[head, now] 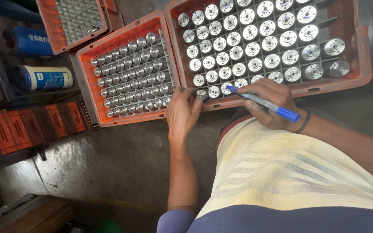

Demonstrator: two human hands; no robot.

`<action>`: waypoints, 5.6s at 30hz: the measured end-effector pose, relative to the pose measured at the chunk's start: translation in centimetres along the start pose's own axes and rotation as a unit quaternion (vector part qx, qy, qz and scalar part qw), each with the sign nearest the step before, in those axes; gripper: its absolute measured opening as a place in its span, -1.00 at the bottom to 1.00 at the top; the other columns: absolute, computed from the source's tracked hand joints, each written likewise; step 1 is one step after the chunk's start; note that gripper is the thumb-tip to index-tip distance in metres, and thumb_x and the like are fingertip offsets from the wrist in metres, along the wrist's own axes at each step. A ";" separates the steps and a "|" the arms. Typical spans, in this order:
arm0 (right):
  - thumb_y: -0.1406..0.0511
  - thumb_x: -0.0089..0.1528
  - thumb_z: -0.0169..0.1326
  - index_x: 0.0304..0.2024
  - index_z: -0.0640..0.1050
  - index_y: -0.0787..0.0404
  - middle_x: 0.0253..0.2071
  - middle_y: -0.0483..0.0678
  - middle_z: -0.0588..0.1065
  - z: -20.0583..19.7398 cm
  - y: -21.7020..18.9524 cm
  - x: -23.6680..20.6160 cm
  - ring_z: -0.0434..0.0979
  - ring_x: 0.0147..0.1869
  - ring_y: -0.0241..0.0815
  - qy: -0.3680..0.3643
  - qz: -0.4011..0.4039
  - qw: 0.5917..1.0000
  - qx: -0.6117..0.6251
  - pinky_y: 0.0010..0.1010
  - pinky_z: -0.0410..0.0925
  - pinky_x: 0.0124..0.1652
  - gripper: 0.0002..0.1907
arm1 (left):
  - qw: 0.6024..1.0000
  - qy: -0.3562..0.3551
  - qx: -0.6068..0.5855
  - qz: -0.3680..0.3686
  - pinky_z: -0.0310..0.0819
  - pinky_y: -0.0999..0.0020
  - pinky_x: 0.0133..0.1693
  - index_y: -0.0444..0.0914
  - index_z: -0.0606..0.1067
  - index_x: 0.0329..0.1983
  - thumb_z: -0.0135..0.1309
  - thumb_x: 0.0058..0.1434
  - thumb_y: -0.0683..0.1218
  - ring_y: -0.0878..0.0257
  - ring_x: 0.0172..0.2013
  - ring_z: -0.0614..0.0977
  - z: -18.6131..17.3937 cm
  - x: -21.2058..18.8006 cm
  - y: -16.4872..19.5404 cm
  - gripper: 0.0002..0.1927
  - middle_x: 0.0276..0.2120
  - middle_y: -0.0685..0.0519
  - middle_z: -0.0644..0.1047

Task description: The person picks up small cylindrical metal parts from an orange crate, marks each with a blue marker, and places them into a second crate. The process is repeated for multiple parts in a steady sequence.

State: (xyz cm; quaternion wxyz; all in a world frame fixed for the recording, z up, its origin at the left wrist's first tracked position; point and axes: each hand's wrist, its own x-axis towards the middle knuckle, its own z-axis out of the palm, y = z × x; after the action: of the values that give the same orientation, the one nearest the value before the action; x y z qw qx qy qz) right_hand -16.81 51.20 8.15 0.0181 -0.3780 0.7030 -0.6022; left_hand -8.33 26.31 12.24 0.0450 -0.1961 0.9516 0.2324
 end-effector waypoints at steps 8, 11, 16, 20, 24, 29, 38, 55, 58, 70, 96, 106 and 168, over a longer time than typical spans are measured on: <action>0.32 0.32 0.10 -0.03 0.56 0.33 -0.31 0.07 0.54 -0.4 0.3 -0.3 0.55 -0.30 -0.08 0.013 0.013 1.000 -0.009 -0.31 0.37 -0.29 -0.77 | 0.989 0.123 0.065 0.048 0.35 -0.10 -0.03 -0.35 0.59 -0.08 0.35 -0.05 -0.01 -0.23 -0.02 0.48 4.0 6.0 -0.9 -0.51 -0.07 -0.30 0.46; 0.31 0.32 0.10 -0.03 0.56 0.32 -0.30 0.07 0.55 -0.5 0.3 -0.4 0.56 -0.29 -0.08 0.011 0.010 1.000 -0.009 -0.31 0.38 -0.27 -0.77 | 0.984 0.123 0.120 0.041 0.25 -0.14 0.07 -0.29 0.66 -0.25 0.49 -0.30 0.09 -0.20 0.08 0.44 4.6 9.3 -1.8 -0.44 0.07 -0.28 0.45; 0.36 0.28 0.10 -0.03 0.57 0.32 -0.31 0.06 0.54 -1.1 0.0 -0.1 0.55 -0.29 -0.07 0.029 0.010 0.998 -0.047 -0.30 0.38 -0.26 -0.78 | 0.957 0.187 -0.074 0.210 0.44 0.07 0.09 -0.25 0.68 -0.17 0.43 -0.17 0.04 -0.06 0.05 0.50 1.3 9.0 -5.2 -0.52 -0.01 -0.18 0.46; 0.37 0.21 0.14 -0.09 0.57 0.30 -0.31 0.04 0.56 -0.3 -0.4 0.7 0.55 -0.29 -0.03 -0.022 -0.060 0.996 -0.065 -0.24 0.38 -0.26 -0.78 | 0.803 0.103 -0.583 0.063 0.57 0.26 -0.13 -0.27 0.58 0.03 0.20 0.26 0.05 0.12 -0.22 0.57 4.1 7.6 -3.9 -0.62 -0.24 -0.07 0.47; 0.38 0.17 0.18 -0.15 0.59 0.32 -0.37 0.05 0.54 0.7 0.2 1.9 0.51 -0.36 -0.01 -0.060 -0.144 0.984 -0.089 -0.19 0.37 -0.30 -0.79 | 0.757 -0.018 -0.652 -0.026 0.44 0.32 -0.17 -0.33 0.46 0.14 -0.04 0.48 0.03 0.23 -0.18 0.52 9.5 6.5 -1.3 -0.64 -0.17 0.00 0.50; 0.38 0.17 0.17 -0.11 0.57 0.34 -0.31 0.06 0.55 1.0 0.1 1.6 0.53 -0.31 -0.02 -0.058 -0.104 0.992 -0.045 -0.24 0.39 -0.25 -0.76 | 0.754 0.014 -0.649 -0.101 0.40 0.49 0.13 -0.20 0.47 0.14 -0.04 0.37 0.03 0.40 0.04 0.57 11.3 4.9 0.1 -0.64 0.01 0.14 0.57; 0.38 0.21 0.13 -0.10 0.57 0.34 -0.37 0.06 0.52 1.0 0.7 0.7 0.52 -0.34 -0.03 -0.023 -0.040 0.998 -0.029 -0.22 0.36 -0.31 -0.78 | 0.702 -0.032 -0.710 -0.045 0.49 0.30 -0.37 -0.29 0.32 0.06 0.09 0.36 -0.09 0.22 -0.41 0.55 11.8 5.0 0.1 -0.69 -0.26 -0.02 0.49; 0.36 0.28 0.11 -0.04 0.58 0.32 -0.27 0.07 0.57 0.0 1.1 0.8 0.59 -0.23 -0.06 0.016 0.015 0.999 -0.028 -0.30 0.41 -0.21 -0.77 | 0.982 0.123 0.093 0.105 0.34 -0.03 0.00 -0.33 0.62 -0.20 0.39 -0.07 0.06 -0.14 -0.13 0.58 5.3 8.0 0.5 -0.54 -0.22 -0.16 0.52; 0.37 0.28 0.11 -0.03 0.57 0.32 -0.23 0.10 0.57 -0.4 1.1 0.6 0.59 -0.22 -0.04 0.018 0.019 0.999 -0.026 -0.32 0.41 -0.21 -0.77 | 0.988 0.095 0.086 0.092 0.34 -0.04 0.02 -0.31 0.66 -0.33 0.47 -0.25 0.11 -0.04 -0.22 0.59 4.9 9.3 0.5 -0.49 -0.30 -0.11 0.56; 0.40 0.11 0.18 -0.16 0.58 0.33 -0.35 0.08 0.55 -0.5 0.9 1.9 0.51 -0.36 -0.01 -0.034 -0.100 0.991 -0.077 -0.21 0.35 -0.31 -0.76 | 0.673 -0.046 -0.721 -0.157 0.49 0.29 -0.19 -0.33 0.45 0.14 -0.07 0.47 0.12 0.24 -0.21 0.58 10.0 7.5 2.0 -0.56 -0.16 -0.03 0.55; 0.37 0.29 0.07 -0.03 0.56 0.33 -0.26 0.08 0.55 -1.1 1.4 0.4 0.55 -0.27 -0.10 0.036 0.029 0.998 -0.035 -0.34 0.37 -0.27 -0.78 | 0.996 0.071 -0.045 0.039 0.54 0.02 -0.08 -0.24 0.62 -0.03 0.23 0.12 0.02 -0.09 -0.13 0.64 5.8 8.2 1.0 -0.62 -0.14 -0.16 0.56; 0.36 0.29 0.09 -0.02 0.56 0.31 -0.24 0.08 0.56 -2.0 1.0 0.3 0.57 -0.26 -0.08 0.060 0.023 0.995 -0.073 -0.33 0.39 -0.26 -0.77 | 0.980 0.010 -0.167 0.107 0.58 0.22 -0.12 -0.27 0.66 -0.13 0.43 -0.09 0.07 0.13 -0.22 0.67 4.4 10.9 0.1 -0.51 -0.22 -0.06 0.61; 0.40 0.16 0.14 -0.12 0.58 0.33 -0.26 0.07 0.56 -1.8 1.7 -1.8 0.55 -0.25 0.03 0.030 -0.053 0.991 -0.122 -0.19 0.41 -0.23 -0.77 | 0.736 -0.111 -0.666 -0.048 0.42 0.38 -0.48 -0.25 0.39 0.03 -0.03 0.43 0.05 0.30 -0.49 0.53 12.2 7.4 6.0 -0.70 -0.35 0.05 0.48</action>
State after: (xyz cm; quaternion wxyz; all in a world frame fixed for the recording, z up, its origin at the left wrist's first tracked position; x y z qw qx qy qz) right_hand -17.28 53.68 6.39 -0.0813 -0.3956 0.7503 -0.5234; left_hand -17.58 34.18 2.60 0.0191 -0.1945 0.5308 0.8247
